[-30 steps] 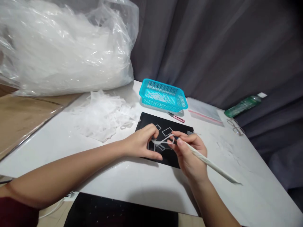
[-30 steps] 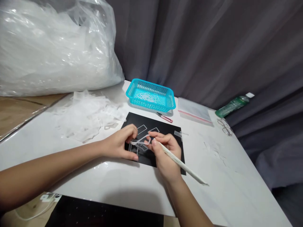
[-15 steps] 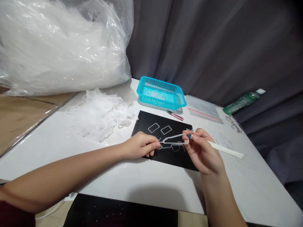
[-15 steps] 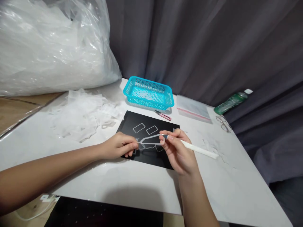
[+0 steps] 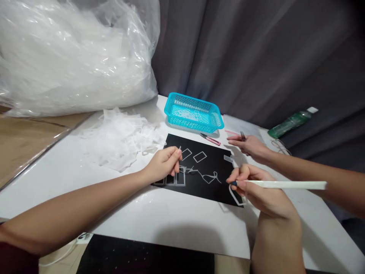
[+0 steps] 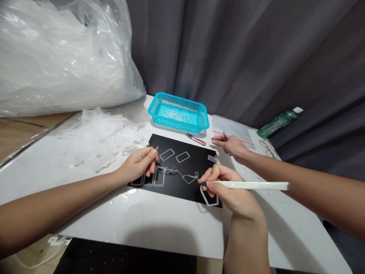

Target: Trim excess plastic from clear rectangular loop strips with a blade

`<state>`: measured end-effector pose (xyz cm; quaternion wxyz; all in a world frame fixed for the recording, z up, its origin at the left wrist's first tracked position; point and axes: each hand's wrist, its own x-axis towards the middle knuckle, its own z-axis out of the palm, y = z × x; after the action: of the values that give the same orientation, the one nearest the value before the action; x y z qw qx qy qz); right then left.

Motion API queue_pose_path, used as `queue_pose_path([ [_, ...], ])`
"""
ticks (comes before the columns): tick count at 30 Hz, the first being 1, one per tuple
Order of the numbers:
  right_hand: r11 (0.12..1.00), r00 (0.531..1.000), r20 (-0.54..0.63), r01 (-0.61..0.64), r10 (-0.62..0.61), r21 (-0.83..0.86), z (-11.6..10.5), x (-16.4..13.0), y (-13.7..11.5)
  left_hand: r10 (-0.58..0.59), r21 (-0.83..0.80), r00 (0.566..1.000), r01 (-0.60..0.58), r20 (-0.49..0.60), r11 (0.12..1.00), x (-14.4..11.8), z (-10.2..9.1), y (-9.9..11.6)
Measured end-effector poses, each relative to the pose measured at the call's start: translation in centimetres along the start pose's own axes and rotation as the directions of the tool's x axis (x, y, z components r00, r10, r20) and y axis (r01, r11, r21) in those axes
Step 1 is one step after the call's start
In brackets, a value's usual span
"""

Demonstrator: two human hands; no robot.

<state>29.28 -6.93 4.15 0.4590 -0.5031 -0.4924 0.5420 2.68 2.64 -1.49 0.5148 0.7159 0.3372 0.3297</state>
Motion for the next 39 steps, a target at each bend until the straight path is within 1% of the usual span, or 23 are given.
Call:
queue_pose_path([
  [1,1.000,1.000,0.004,0.019,-0.019,-0.019,0.0,0.0,0.1,0.023,0.019,0.999,-0.024,0.028,1.000,0.0,-0.1,0.0],
  [2,0.999,0.999,0.008,0.036,-0.036,-0.037,0.1,0.0,0.2,0.074,0.060,0.993,-0.079,0.090,0.995,-0.1,-0.1,0.0],
  [3,0.997,0.998,0.009,0.054,-0.054,-0.053,0.3,0.1,0.3,0.147,0.117,0.974,-0.169,0.174,0.979,-0.2,-0.1,0.0],
  [4,0.995,0.997,0.001,0.071,-0.071,-0.070,0.6,0.2,0.4,0.234,0.178,0.934,-0.288,0.269,0.941,-0.4,0.0,0.0],
  [6,0.988,0.992,-0.051,0.107,-0.113,-0.111,1.2,0.6,0.9,0.384,0.273,0.805,-0.535,0.452,0.800,-1.0,0.3,0.0],
  [7,0.983,0.986,-0.094,0.124,-0.138,-0.138,1.6,0.9,1.1,0.428,0.298,0.745,-0.621,0.511,0.725,-1.2,0.5,0.0],
  [8,0.975,0.977,-0.141,0.133,-0.159,-0.175,2.0,1.2,1.4,0.452,0.311,0.708,-0.669,0.542,0.675,-1.4,0.7,0.0],
  [10,0.954,0.956,-0.224,0.123,-0.187,-0.273,2.8,1.7,1.9,0.472,0.324,0.668,-0.716,0.576,0.619,-1.8,1.0,0.0],
  [12,0.920,0.947,-0.254,0.090,-0.198,-0.382,3.5,2.3,2.5,0.480,0.313,0.639,-0.741,0.601,0.594,-2.1,1.3,0.1],
  [15,0.875,0.959,-0.196,0.089,-0.204,-0.476,4.7,3.5,3.2,0.501,0.278,0.570,-0.793,0.651,0.542,-2.6,1.7,0.2],
  [17,0.869,0.957,-0.147,0.156,-0.251,-0.470,5.3,4.4,3.8,0.508,0.266,0.522,-0.828,0.685,0.493,-3.0,2.1,0.4],
  [19,0.850,0.936,-0.116,0.243,-0.331,-0.468,5.7,5.5,4.3,0.510,0.267,0.476,-0.862,0.717,0.430,-3.3,2.6,0.7],
  [21,0.820,0.920,-0.096,0.287,-0.381,-0.496,5.7,6.4,4.9,0.521,0.293,0.450,-0.887,0.726,0.357,-3.7,2.9,1.0],
  [23,0.799,0.918,-0.101,0.276,-0.384,-0.534,5.4,6.9,5.4,0.541,0.323,0.437,-0.899,0.719,0.297,-3.8,2.9,1.2],
  [25,0.786,0.910,-0.137,0.251,-0.390,-0.565,4.8,7.1,5.7,0.563,0.329,0.421,-0.907,0.711,0.262,-3.6,2.6,1.3],
  [27,0.764,0.899,-0.171,0.228,-0.403,-0.604,4.2,6.9,5.7,0.573,0.344,0.426,-0.904,0.700,0.253,-3.1,1.7,1.3],
  [28,0.752,0.897,-0.180,0.214,-0.404,-0.624,3.9,6.6,5.5,0.569,0.373,0.450,-0.892,0.688,0.255,-2.8,1.2,1.3],
  [30,0.734,0.909,-0.177,0.176,-0.377,-0.656,3.2,5.9,5.0,0.523,0.474,0.543,-0.837,0.657,0.273,-1.9,-0.1,1.3],
  [33,0.653,0.977,-0.082,0.069,-0.198,-0.754,2.4,4.7,3.9,0.356,0.639,0.717,-0.696,0.599,0.326,-0.8,-1.8,1.3],
  [34,0.618,0.990,-0.048,0.044,-0.131,-0.785,2.1,4.4,3.6,0.297,0.677,0.759,-0.652,0.580,0.343,-0.5,-2.2,1.3],
  [35,0.586,0.997,-0.009,0.035,-0.072,-0.809,1.9,4.1,3.2,0.247,0.703,0.788,-0.616,0.565,0.356,-0.3,-2.5,1.2],
  [37,0.557,0.995,0.102,0.079,0.011,-0.827,1.6,3.6,2.6,0.179,0.723,0.811,-0.580,0.557,0.375,-0.1,-2.9,1.1],
  [39,0.547,0.971,0.226,0.147,0.081,-0.824,1.3,3.2,2.3,0.147,0.715,0.809,-0.575,0.569,0.398,-0.1,-2.9,0.9],
])
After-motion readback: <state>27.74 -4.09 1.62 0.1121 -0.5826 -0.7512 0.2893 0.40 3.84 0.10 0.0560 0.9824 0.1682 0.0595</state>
